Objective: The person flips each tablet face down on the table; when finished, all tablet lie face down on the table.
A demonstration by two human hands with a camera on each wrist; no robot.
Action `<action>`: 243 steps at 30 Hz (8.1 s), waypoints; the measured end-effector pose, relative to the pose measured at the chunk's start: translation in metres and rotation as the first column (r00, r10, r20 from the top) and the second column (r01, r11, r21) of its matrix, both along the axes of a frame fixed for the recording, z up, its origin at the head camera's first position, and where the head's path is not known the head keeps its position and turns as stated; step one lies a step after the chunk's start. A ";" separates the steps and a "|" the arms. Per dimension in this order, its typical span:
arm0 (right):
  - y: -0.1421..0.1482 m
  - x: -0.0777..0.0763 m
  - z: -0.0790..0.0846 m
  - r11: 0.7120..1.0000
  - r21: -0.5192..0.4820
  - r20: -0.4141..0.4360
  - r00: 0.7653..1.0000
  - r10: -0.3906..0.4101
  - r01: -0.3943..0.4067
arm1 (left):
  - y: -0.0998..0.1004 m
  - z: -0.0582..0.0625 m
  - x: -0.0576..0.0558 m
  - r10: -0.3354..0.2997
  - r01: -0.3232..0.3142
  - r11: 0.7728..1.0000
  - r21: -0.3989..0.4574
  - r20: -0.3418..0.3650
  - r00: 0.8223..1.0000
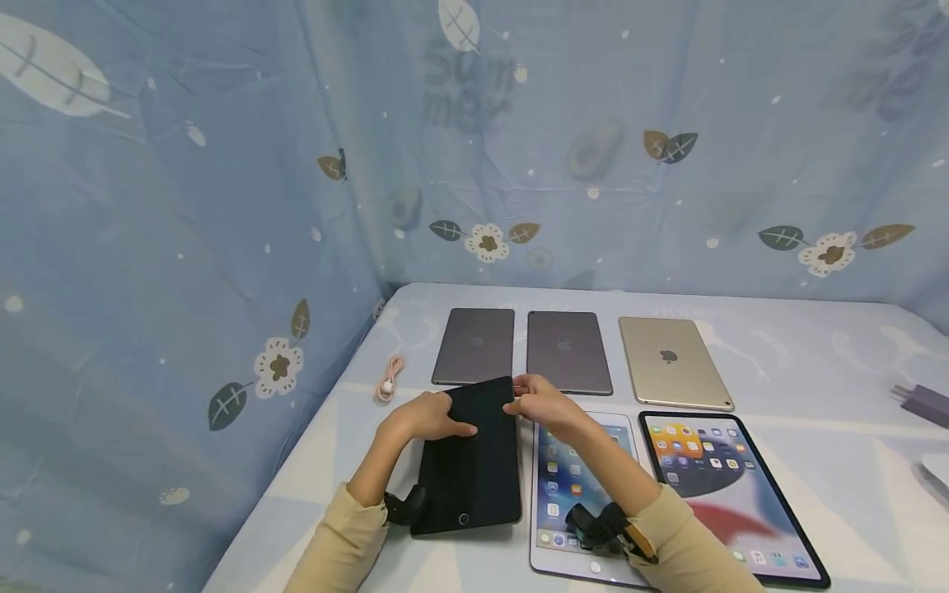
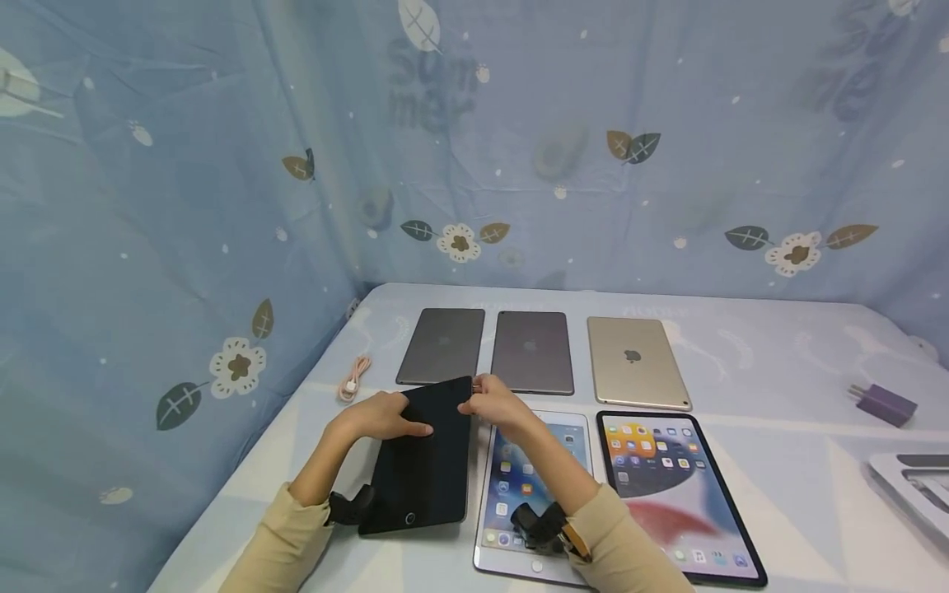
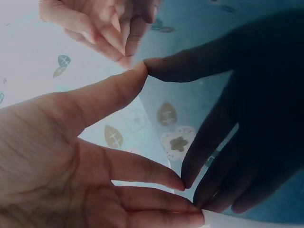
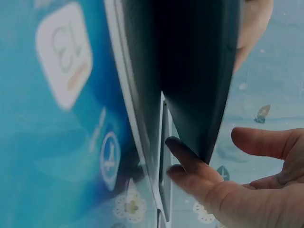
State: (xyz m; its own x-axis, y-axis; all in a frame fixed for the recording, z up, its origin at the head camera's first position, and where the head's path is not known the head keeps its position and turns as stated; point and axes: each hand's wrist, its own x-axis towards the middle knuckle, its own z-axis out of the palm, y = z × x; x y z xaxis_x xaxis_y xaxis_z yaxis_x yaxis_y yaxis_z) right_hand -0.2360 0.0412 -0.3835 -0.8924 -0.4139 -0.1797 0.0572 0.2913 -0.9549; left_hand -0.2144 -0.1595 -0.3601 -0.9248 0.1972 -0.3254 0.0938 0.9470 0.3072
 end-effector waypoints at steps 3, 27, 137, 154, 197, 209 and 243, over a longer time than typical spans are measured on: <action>0.001 0.002 0.003 0.997 -0.068 -0.001 1.000 0.030 -0.030 | 0.000 0.002 0.002 -0.032 0.032 0.999 0.017 0.009 0.999; 0.020 0.009 0.042 0.978 -0.107 -0.312 0.940 0.139 -0.180 | -0.007 -0.007 -0.011 -0.275 0.012 0.614 0.789 0.199 0.940; 0.076 0.026 0.015 0.732 0.681 -0.274 0.918 0.287 -0.026 | 0.055 0.004 -0.001 -0.348 0.348 0.937 -0.030 -0.158 0.924; 0.121 0.027 0.006 0.729 0.669 -0.332 0.936 0.116 0.147 | 0.120 0.000 0.006 -0.303 0.275 0.942 -0.194 -0.135 0.943; 0.139 0.018 0.035 0.984 -0.028 -0.250 0.954 0.162 -0.175 | 0.113 0.025 0.001 -0.430 0.426 0.899 0.099 0.026 0.902; 0.138 0.028 0.052 0.988 0.065 -0.364 0.919 0.151 -0.137 | 0.114 0.030 -0.002 -0.529 0.494 0.788 0.367 -0.008 0.849; 0.125 0.022 0.028 0.866 0.430 -0.194 0.911 0.364 -0.255 | 0.081 0.051 -0.007 -0.471 0.446 0.697 0.561 -0.111 0.875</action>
State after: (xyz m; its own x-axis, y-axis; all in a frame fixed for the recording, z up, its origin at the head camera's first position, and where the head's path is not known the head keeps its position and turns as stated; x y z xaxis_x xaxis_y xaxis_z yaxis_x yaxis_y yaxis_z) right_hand -0.2139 0.1660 -0.3556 -0.7659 -0.6219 -0.1631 -0.3320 0.5998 -0.7280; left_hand -0.2212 -0.0781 -0.3095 -0.6605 0.7489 -0.0538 0.4473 0.4500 0.7729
